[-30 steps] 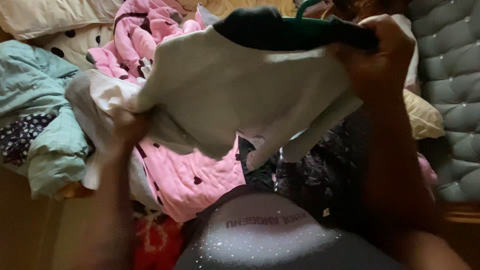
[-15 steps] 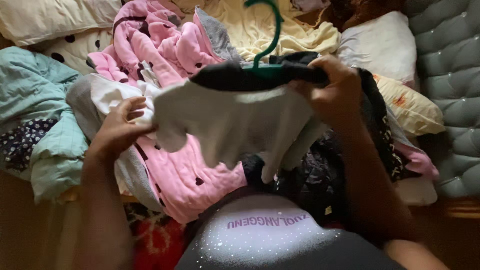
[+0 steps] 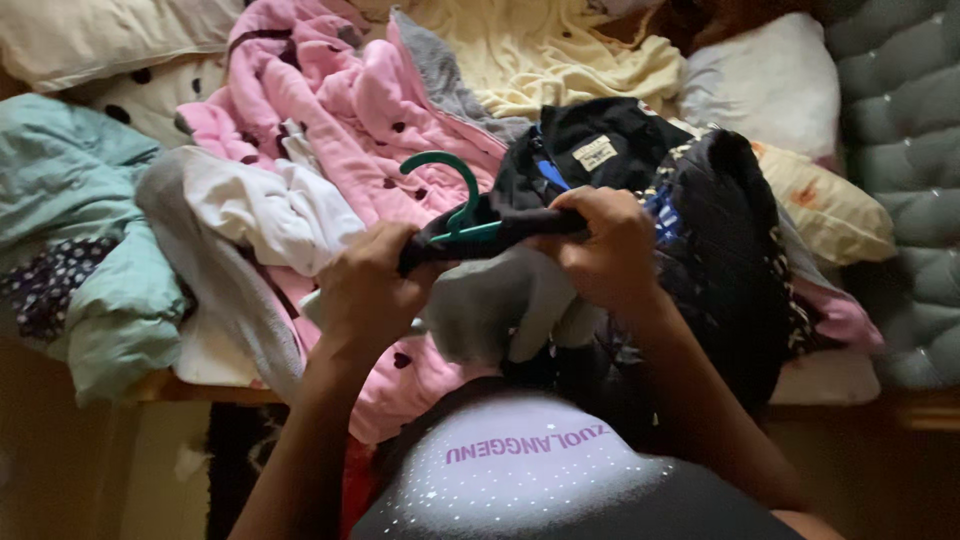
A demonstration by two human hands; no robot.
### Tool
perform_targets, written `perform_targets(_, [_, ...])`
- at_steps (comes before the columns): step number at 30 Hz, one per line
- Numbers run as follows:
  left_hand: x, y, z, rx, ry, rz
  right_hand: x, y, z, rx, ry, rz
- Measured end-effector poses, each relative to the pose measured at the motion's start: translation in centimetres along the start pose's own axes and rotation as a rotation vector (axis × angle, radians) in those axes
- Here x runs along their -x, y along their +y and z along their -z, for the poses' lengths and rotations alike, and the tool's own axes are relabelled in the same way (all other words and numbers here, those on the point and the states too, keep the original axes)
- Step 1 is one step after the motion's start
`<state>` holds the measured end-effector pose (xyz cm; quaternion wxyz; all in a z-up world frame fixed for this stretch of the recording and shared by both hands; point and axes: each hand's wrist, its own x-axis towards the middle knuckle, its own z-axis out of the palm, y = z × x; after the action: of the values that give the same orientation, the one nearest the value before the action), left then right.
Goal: The person picks up a green plastic hanger, places a patterned jacket onto it, and zips up the front of the jacket by hand while standing over a bed.
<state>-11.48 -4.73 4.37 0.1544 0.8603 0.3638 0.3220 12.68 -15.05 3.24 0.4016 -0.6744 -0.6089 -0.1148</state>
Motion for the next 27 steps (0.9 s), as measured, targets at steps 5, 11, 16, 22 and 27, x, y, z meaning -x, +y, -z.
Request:
perform_targets(5, [1.1,-0.2,-0.4,-0.012,0.043,-0.028,1.6,-0.5,-0.4,-0.141,-0.059,0.013])
perform_targets(11, [2.1,-0.4,-1.0,0.000,0.011,-0.042,3.2,-2.6,-0.9,-0.060,-0.122,-0.033])
perform_targets(16, [2.9,-1.6,-1.2,0.012,-0.066,0.011,4.3,-1.1,1.0,-0.210,-0.130,0.051])
perform_targets(22, [3.3,-2.0,-0.5,-0.007,-0.025,0.193,9.5,10.9,1.2,-0.344,-0.021,-0.643])
perform_targets(27, [3.8,-2.2,-2.1,-0.125,-0.070,0.194,17.0,23.6,-2.5,-0.270,-0.365,-0.933])
